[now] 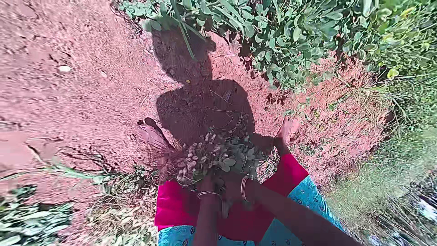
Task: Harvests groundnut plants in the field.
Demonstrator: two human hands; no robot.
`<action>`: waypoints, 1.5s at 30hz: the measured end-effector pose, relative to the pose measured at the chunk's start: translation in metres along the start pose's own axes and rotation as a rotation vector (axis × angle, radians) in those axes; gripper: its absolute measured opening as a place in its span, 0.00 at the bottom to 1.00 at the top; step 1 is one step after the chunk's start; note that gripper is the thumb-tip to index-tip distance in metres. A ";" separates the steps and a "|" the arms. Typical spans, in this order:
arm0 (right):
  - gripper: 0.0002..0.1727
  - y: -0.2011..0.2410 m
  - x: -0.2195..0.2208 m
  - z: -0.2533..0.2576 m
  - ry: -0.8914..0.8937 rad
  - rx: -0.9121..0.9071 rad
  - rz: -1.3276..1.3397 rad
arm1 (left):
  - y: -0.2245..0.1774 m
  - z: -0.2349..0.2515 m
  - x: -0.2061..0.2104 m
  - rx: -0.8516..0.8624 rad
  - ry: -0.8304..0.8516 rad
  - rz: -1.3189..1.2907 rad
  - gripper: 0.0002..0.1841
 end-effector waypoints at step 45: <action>0.30 -0.160 -0.094 -0.005 0.260 0.801 -0.407 | -0.034 -0.009 0.019 0.034 0.131 0.137 0.38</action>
Point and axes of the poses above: each hand's wrist, its own z-axis towards the middle knuckle, its own x-axis out of the palm, y = z × x, the point moved 6 cm from there along z, towards the middle knuckle, and after that the axes turned 14 degrees about -z, right-handed, at the moved point
